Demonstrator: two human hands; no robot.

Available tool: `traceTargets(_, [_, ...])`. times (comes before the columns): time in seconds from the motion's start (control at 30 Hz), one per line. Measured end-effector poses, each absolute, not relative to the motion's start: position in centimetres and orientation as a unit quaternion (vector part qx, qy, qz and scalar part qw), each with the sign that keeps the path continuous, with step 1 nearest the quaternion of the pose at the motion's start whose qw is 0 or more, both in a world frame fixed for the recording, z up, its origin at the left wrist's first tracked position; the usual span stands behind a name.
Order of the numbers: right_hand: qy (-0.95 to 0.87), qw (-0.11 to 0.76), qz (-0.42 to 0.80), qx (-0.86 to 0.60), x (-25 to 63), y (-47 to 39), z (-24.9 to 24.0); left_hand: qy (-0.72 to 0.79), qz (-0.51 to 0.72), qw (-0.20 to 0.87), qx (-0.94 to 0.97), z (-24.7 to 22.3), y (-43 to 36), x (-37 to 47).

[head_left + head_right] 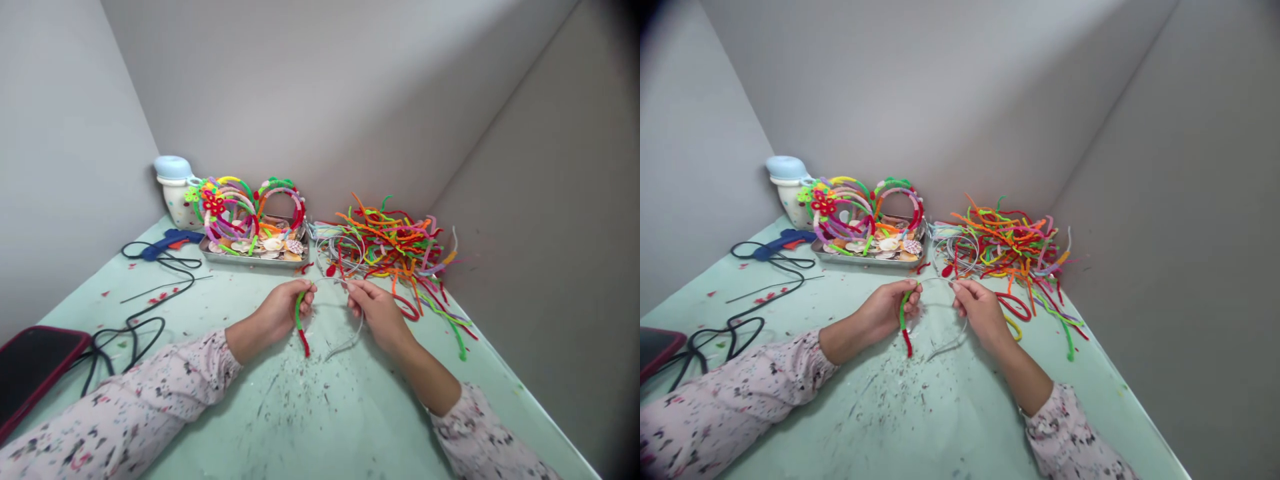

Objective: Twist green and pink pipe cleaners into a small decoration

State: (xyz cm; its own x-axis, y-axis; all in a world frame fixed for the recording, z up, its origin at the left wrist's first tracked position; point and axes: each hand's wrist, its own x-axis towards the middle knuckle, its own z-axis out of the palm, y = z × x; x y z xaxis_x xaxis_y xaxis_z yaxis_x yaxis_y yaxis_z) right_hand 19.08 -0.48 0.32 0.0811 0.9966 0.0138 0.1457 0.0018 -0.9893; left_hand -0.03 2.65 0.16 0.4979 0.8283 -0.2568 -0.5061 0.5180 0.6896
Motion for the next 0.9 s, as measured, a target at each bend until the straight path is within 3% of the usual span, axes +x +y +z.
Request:
traceTargets(0.63, [-0.564,0.401,0.420,-0.587,19.8,-0.2,1.0,0.302,0.448,0.802,0.253,-0.5,3.2,-0.2])
traceTargets(0.77, [-0.621,0.392,0.313,-0.602,21.7,0.5,1.8,0.307,0.450,0.797,0.263,-0.6,3.2,-0.2])
traceTargets(0.9, [-0.679,0.345,0.112,-0.638,25.3,3.1,3.0,0.295,0.448,0.794,0.284,-0.8,3.2,-0.2])
